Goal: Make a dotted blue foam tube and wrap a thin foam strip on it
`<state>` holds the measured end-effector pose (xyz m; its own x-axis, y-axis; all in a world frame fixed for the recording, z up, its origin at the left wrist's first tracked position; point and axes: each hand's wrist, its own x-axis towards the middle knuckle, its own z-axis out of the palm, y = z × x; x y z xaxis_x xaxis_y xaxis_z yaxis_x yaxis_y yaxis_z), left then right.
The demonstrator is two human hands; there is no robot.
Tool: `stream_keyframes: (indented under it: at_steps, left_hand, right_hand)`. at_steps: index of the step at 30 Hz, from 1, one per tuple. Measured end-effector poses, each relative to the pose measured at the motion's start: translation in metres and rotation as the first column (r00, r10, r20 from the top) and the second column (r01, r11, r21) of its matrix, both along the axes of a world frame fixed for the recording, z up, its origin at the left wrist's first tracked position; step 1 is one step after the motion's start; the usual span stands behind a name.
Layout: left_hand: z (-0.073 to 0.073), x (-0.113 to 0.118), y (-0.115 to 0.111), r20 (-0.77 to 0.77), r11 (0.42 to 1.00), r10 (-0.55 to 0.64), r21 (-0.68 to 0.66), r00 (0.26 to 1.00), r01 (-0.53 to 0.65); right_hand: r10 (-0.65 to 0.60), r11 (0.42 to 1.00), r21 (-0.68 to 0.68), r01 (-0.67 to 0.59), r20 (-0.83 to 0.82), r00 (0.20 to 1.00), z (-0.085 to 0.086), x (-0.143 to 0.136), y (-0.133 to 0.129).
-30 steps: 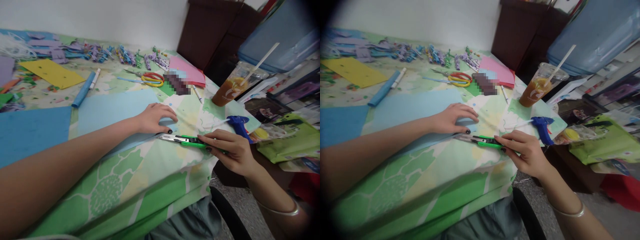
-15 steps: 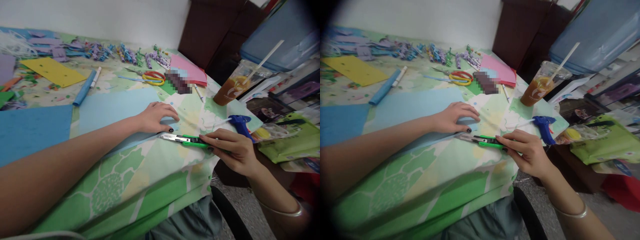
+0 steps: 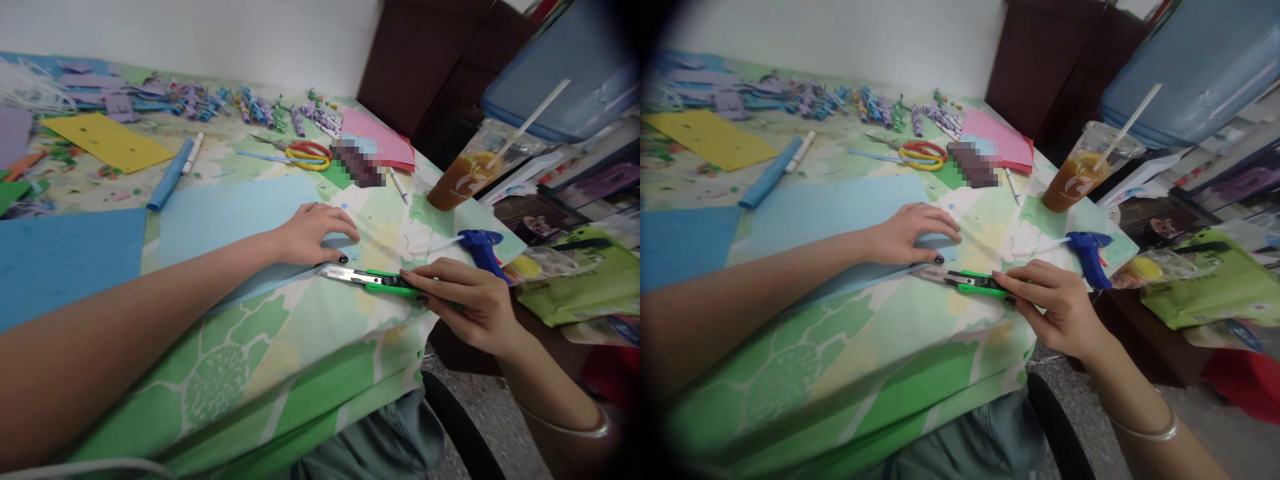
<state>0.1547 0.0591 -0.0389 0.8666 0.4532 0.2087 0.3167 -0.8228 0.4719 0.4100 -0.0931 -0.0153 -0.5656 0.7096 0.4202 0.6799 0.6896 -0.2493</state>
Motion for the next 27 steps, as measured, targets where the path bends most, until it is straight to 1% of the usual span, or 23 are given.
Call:
stream_keyframes:
  at_steps: [5,10,11,13,14,16,19,21,22,24,25,27]
  left_hand:
    - [0.001,0.0,0.0,0.0,1.0,0.006,0.0,1.0,-0.006]
    - [-0.004,0.0,0.001,0.026,1.0,-0.007,0.006,1.0,0.007]
    - [-0.004,0.0,0.002,0.051,1.0,-0.012,-0.006,0.999,0.012]
    - [-0.002,-0.001,0.005,0.154,0.998,-0.006,-0.057,0.988,0.015]
    - [0.001,-0.003,0.005,0.213,0.997,0.008,-0.082,0.977,0.01]
    - [0.012,-0.011,0.005,0.3,0.995,0.048,-0.101,0.953,-0.018]
    - [0.031,-0.033,-0.007,0.251,0.999,0.035,0.003,0.967,-0.037]
    - [0.036,-0.053,-0.02,0.133,0.995,-0.013,0.1,0.991,0.0]
    - [0.035,-0.064,-0.028,0.08,0.99,-0.046,0.135,0.996,0.035]
    - [0.026,-0.083,-0.042,-0.008,0.979,-0.101,0.178,0.995,0.101]
    - [0.019,-0.091,-0.048,-0.023,0.967,-0.105,0.232,0.994,0.108]
    - [0.008,-0.101,-0.055,-0.075,0.932,-0.058,0.352,0.995,0.081]
  right_hand:
    - [-0.007,1.0,0.01,0.007,0.009,1.0,0.0,-0.003,-0.003]
    - [-0.015,1.0,0.018,0.015,0.014,1.0,0.0,-0.005,-0.008]
    - [-0.022,1.0,0.016,0.022,0.018,1.0,0.0,-0.005,-0.01]
    - [-0.042,0.999,0.017,0.041,0.03,0.999,-0.001,-0.004,-0.013]
    - [-0.054,0.998,0.021,0.053,0.038,0.998,-0.001,-0.004,-0.015]
    - [-0.082,0.997,0.021,0.081,0.064,0.995,-0.002,-0.005,-0.019]
    - [-0.127,0.992,0.024,0.125,0.104,0.986,-0.003,-0.008,-0.026]
    - [-0.154,0.988,0.044,0.15,0.121,0.981,-0.004,-0.011,-0.03]
    - [-0.164,0.986,0.054,0.158,0.129,0.978,-0.003,-0.013,-0.032]
    - [-0.177,0.984,0.059,0.17,0.154,0.972,-0.003,-0.015,-0.036]
    - [-0.179,0.983,0.057,0.172,0.166,0.97,-0.002,-0.016,-0.037]
    - [-0.183,0.983,0.046,0.178,0.187,0.965,-0.002,-0.019,-0.039]
